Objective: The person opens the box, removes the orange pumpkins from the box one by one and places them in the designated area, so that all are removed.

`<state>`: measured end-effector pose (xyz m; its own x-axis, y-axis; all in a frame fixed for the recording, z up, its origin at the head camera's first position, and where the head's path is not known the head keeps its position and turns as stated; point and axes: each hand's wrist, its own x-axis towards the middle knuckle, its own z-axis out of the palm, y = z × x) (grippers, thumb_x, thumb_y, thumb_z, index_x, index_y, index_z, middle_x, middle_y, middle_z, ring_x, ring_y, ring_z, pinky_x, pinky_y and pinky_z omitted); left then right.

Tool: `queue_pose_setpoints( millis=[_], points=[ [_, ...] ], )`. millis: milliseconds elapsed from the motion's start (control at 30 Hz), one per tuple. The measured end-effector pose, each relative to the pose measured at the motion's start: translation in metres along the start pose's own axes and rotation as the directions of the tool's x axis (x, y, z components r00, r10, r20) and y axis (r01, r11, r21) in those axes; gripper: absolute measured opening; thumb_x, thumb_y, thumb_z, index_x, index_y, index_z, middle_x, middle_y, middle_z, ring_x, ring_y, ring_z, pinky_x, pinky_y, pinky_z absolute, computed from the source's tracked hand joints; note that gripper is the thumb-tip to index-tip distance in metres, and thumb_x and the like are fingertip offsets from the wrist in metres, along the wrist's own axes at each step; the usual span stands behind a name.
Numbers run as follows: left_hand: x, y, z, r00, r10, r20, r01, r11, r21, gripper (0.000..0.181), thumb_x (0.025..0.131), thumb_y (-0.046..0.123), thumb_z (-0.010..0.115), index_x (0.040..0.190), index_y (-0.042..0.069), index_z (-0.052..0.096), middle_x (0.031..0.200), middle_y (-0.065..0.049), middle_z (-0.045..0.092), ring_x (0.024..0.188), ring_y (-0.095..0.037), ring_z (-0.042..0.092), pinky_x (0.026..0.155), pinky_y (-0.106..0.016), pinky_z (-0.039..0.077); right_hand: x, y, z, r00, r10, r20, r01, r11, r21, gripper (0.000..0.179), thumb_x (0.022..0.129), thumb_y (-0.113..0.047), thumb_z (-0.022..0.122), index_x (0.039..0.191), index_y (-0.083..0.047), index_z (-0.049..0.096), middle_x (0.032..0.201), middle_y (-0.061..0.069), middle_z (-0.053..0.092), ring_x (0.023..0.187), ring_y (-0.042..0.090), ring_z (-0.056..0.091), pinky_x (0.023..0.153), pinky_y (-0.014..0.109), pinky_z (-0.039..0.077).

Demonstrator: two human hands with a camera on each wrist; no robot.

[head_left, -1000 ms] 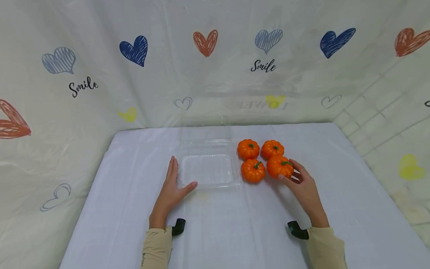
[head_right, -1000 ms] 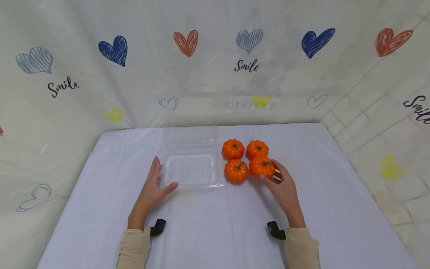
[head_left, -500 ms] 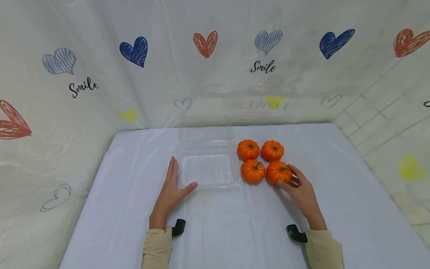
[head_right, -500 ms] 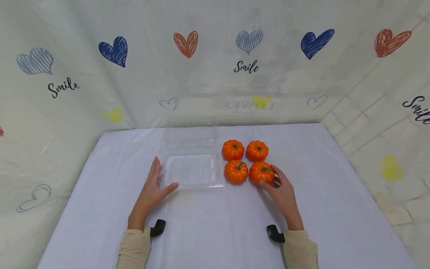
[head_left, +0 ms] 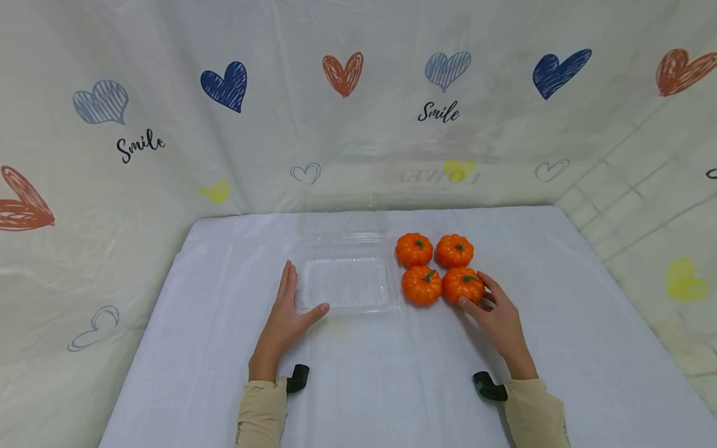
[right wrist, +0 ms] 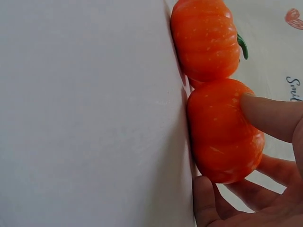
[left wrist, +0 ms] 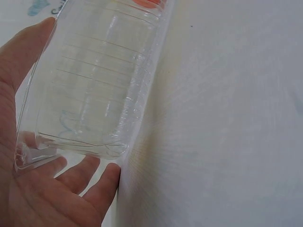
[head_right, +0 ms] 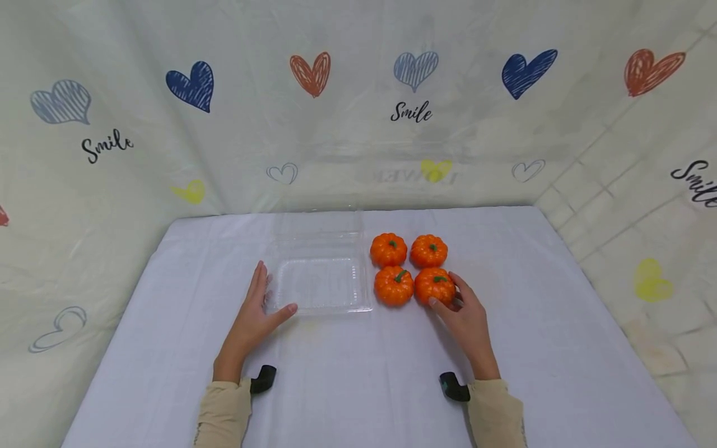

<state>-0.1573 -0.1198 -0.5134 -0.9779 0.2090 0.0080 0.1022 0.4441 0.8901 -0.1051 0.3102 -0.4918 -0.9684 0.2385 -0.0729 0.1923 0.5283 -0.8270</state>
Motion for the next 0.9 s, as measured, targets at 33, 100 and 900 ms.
queue_pose_setpoints(
  millis=[33,100,900],
  points=[
    [0.000,0.000,0.000,1.000,0.000,-0.001,0.000,1.000,0.003,0.124,0.091,0.057,0.081,0.173,0.021,-0.005,0.178,0.010,-0.011,0.162,-0.031,0.016,0.128,-0.055,0.020,0.000,-0.001,0.000,1.000,-0.011,-0.004,0.011,1.000,-0.008,0.084,0.104,-0.032,0.075,0.168,-0.004,0.030,0.169,0.024,0.033,0.145,0.048,0.044,0.114,0.058,0.044],
    [-0.001,0.000,0.000,1.000,-0.001,-0.003,0.001,1.000,0.006,0.124,0.091,0.057,0.081,0.173,0.021,-0.005,0.178,0.010,-0.011,0.163,-0.029,0.014,0.129,-0.055,0.019,0.001,-0.002,0.001,0.999,-0.034,-0.012,0.034,0.999,-0.020,0.083,0.104,-0.032,0.075,0.167,-0.003,0.031,0.168,0.025,0.034,0.144,0.049,0.045,0.114,0.058,0.045],
    [0.004,-0.003,-0.006,0.999,0.039,-0.025,-0.038,0.998,0.043,0.119,0.092,0.056,0.081,0.174,0.023,0.003,0.180,-0.002,-0.008,0.162,-0.034,0.019,0.125,-0.062,0.024,0.003,-0.011,-0.003,0.997,-0.033,0.063,0.037,0.997,-0.066,0.094,0.106,-0.041,0.069,0.170,0.001,0.015,0.170,0.032,0.021,0.146,0.054,0.039,0.114,0.064,0.042]
  ],
)
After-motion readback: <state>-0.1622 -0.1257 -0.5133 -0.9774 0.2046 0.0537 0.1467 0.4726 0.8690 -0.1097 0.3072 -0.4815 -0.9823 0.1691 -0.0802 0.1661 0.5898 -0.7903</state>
